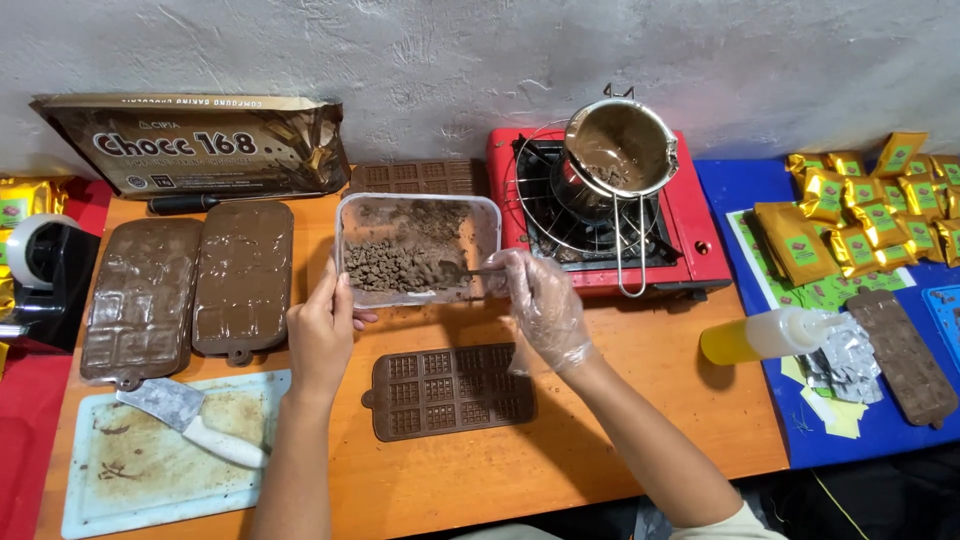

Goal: The person is preparing chocolate by stirring chocolate pieces and then filling various chocolate molds with melted chocolate from a pot.

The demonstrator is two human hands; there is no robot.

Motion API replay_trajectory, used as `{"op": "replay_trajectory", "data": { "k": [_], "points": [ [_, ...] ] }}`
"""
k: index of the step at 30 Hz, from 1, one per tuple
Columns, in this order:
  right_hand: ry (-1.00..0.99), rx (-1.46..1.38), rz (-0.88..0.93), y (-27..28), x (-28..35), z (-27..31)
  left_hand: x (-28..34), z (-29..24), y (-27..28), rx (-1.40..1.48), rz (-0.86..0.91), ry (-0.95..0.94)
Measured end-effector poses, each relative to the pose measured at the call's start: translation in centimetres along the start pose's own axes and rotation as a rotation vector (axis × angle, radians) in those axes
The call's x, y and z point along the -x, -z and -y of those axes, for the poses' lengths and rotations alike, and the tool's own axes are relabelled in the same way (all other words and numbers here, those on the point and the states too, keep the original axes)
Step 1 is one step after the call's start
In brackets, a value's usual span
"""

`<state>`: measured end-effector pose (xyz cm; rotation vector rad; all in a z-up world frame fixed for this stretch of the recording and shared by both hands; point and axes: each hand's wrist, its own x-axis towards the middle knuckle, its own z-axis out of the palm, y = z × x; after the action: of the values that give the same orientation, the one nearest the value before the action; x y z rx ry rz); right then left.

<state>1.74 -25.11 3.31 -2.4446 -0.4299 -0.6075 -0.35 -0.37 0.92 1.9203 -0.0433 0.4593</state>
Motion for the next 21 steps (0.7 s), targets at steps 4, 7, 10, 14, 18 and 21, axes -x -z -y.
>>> {"op": "replay_trajectory", "data": {
  "k": [4,7,10,14,18,21],
  "points": [
    [-0.297,-0.374,-0.012,0.6,0.4,2.8,-0.2,-0.2,0.2,0.033,0.018,0.047],
    [-0.372,-0.544,-0.052,-0.8,1.0,2.8,-0.1,-0.1,0.2,0.037,0.019,0.056],
    [-0.424,-0.649,-0.105,-1.2,1.5,3.1,-0.1,-0.5,0.3,0.043,0.013,0.065],
    [-0.500,-0.915,-0.056,-1.4,1.5,2.5,-0.1,-1.4,-0.1,0.064,0.038,0.126],
    [-0.487,-0.933,-0.025,-1.5,1.1,3.2,-0.1,-1.0,-0.1,0.043,0.044,0.132],
    [-0.606,-1.068,-0.081,-1.6,1.4,3.1,-0.1,-0.8,0.1,0.059,0.029,0.159]
  ]
}}
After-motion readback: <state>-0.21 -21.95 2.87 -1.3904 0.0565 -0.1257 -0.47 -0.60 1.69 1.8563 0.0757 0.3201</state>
